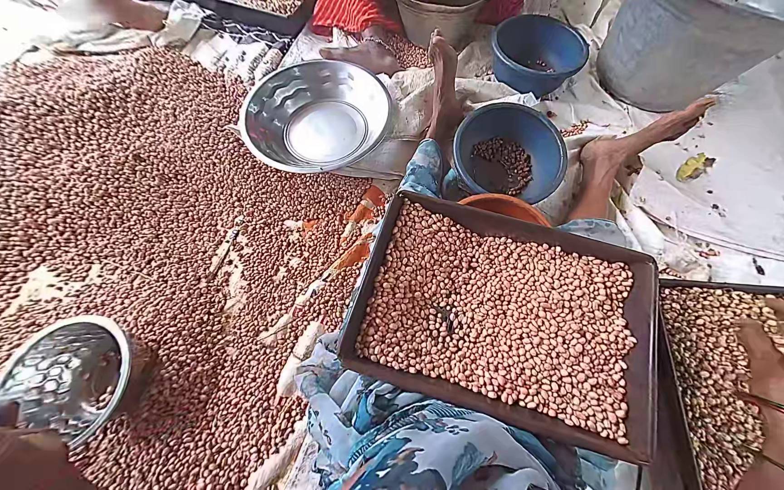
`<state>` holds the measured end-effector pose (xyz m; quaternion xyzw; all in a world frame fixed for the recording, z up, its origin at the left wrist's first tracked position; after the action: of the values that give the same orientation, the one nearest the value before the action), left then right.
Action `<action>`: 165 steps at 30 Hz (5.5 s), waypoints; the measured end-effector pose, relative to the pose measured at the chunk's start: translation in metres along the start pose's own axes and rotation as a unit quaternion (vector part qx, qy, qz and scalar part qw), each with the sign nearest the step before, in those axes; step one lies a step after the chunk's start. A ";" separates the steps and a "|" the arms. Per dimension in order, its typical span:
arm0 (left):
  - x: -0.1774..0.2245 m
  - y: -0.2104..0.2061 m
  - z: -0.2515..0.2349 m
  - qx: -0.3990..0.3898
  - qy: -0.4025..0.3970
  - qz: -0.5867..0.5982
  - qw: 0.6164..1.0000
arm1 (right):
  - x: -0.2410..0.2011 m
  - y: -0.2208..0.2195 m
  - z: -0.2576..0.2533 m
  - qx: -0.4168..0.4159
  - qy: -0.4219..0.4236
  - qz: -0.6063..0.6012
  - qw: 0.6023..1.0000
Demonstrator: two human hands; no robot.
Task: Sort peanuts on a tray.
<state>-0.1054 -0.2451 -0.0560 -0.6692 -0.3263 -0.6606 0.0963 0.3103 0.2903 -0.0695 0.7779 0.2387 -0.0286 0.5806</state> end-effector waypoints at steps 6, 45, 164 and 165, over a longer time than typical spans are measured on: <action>-0.079 0.037 -0.062 0.016 -0.058 0.245 0.968 | -0.174 -0.116 0.078 -0.139 0.343 -0.277 0.887; -0.061 -0.095 0.072 -0.353 -0.081 0.230 0.903 | -0.163 -0.105 0.154 -0.407 0.451 -0.225 0.762; -0.078 -0.130 0.138 -0.414 0.105 0.264 0.865 | -0.168 -0.117 0.098 -0.244 0.302 -0.219 0.895; -0.078 -0.130 0.137 -0.420 0.098 0.268 0.862 | -0.147 -0.107 0.082 -0.244 0.257 -0.324 0.877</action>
<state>-0.0593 -0.0924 -0.1841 -0.6401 0.1850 -0.7456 0.0112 0.1564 0.1876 -0.1440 0.4708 0.6178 0.0447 0.6282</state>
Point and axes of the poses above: each hand's wrist, its own z-axis away from the middle knuckle, its own y-axis out of the back of the hand, x = y × z, the point moved 3 cm from there along -z, towards the middle knuckle, and after that the axes turned 8 degrees about x, right-handed, at the moved point
